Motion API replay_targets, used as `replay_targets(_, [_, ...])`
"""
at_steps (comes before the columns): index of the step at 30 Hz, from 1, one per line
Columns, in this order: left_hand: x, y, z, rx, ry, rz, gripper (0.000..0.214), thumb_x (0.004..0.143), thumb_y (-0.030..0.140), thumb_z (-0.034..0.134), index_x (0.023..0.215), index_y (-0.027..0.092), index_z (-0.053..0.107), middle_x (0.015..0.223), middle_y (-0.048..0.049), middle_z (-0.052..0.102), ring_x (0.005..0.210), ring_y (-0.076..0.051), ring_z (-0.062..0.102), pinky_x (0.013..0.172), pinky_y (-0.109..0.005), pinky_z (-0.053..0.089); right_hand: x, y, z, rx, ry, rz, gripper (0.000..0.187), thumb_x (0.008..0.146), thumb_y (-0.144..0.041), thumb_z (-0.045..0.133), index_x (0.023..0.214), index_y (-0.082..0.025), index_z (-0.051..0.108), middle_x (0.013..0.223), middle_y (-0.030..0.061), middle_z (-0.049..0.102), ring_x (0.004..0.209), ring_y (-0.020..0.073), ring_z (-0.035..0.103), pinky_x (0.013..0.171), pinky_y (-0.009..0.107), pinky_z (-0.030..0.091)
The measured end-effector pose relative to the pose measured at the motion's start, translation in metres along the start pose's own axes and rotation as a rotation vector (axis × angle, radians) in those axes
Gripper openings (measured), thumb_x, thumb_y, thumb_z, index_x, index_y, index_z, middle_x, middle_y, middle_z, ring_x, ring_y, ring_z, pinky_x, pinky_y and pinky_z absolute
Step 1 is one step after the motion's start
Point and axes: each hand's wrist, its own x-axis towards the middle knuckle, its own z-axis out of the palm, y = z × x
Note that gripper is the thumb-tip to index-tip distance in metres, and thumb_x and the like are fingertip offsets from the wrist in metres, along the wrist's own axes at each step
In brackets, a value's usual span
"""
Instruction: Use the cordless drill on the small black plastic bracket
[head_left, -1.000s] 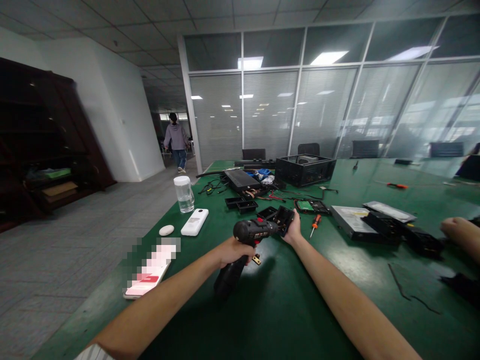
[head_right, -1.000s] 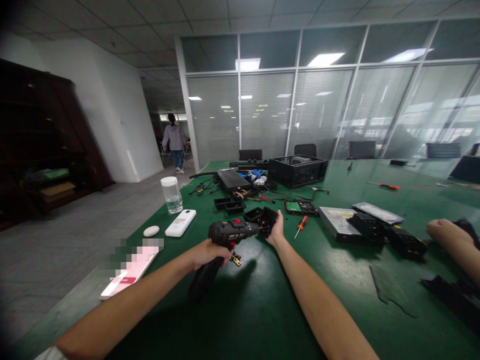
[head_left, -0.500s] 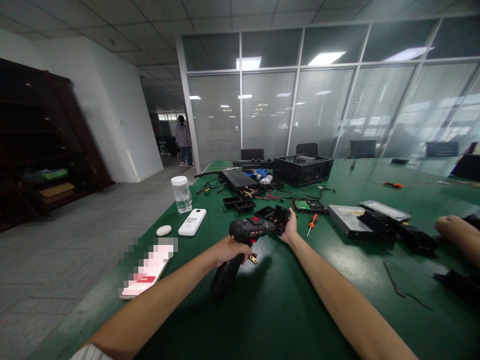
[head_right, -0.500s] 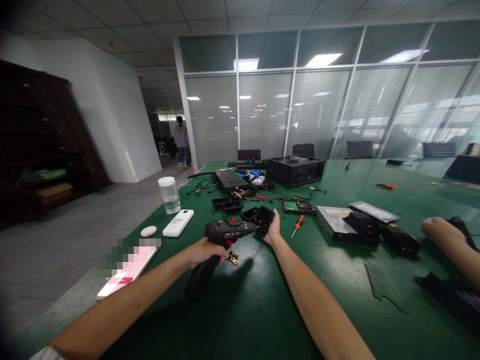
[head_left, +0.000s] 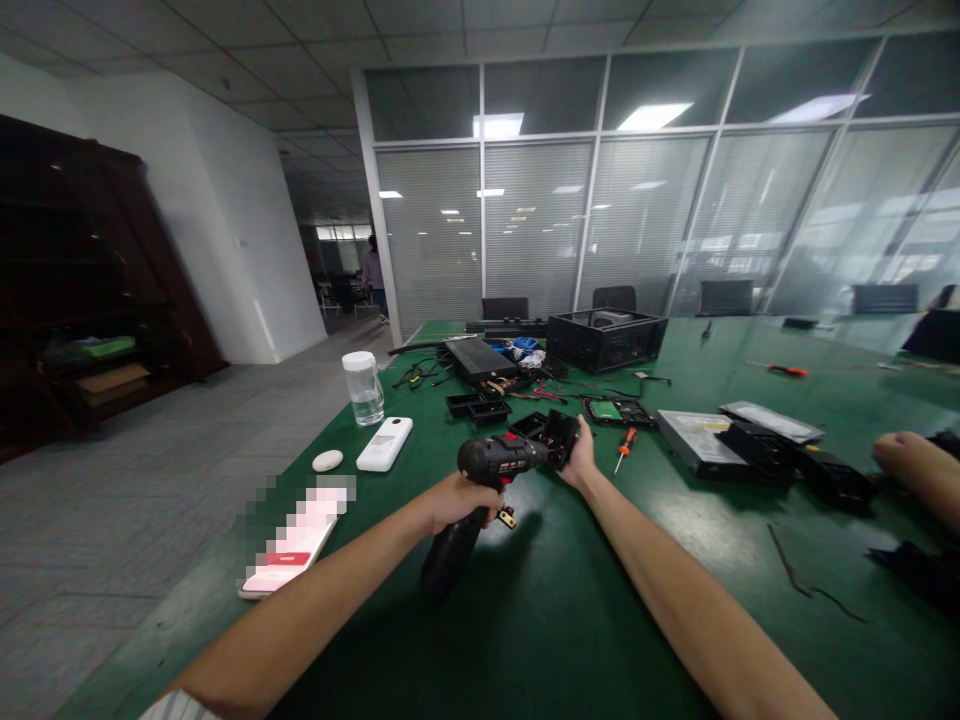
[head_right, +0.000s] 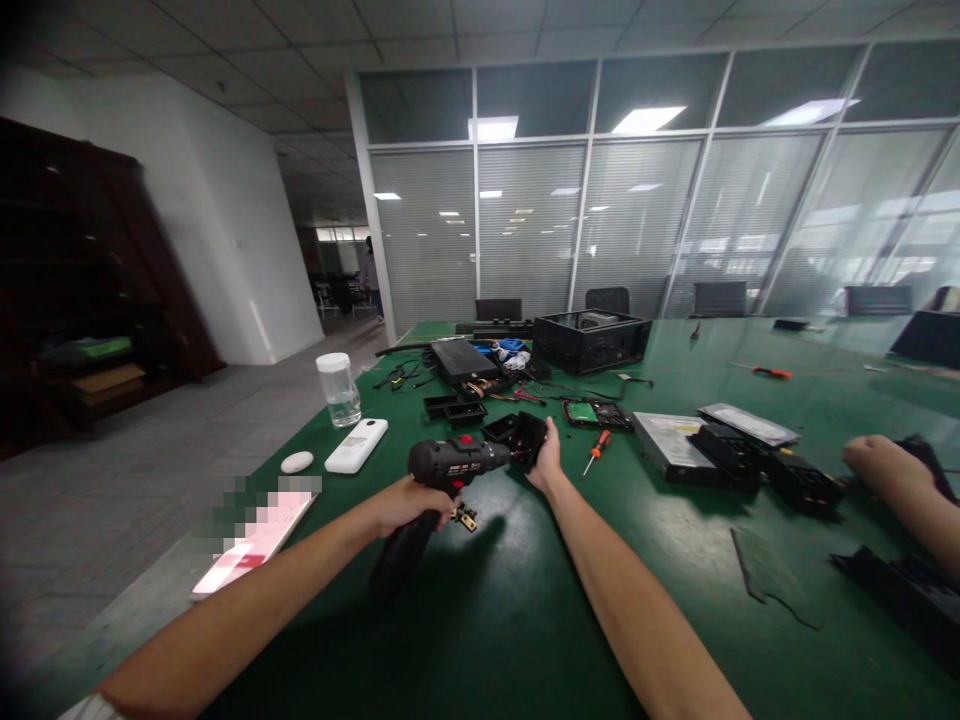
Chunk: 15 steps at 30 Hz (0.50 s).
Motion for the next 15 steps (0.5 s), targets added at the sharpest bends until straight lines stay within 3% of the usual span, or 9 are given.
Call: replay_targets(15, [-0.0004,0.0003,0.0004,-0.002,-0.012,0.015,0.007,0.058,0.015,0.052,0.063,0.011,0.054,0.052,-0.0003,0.051,0.049,-0.010,0.047,0.051,-0.024,0.037,-0.0001,0.0000,0.0020,0.020,-0.004,-0.011,0.046,0.073,-0.055,0.036,0.074,-0.017,0.060,0.064,0.0058,0.063,0.057,0.0197,0.059,0.053,0.033,0.046])
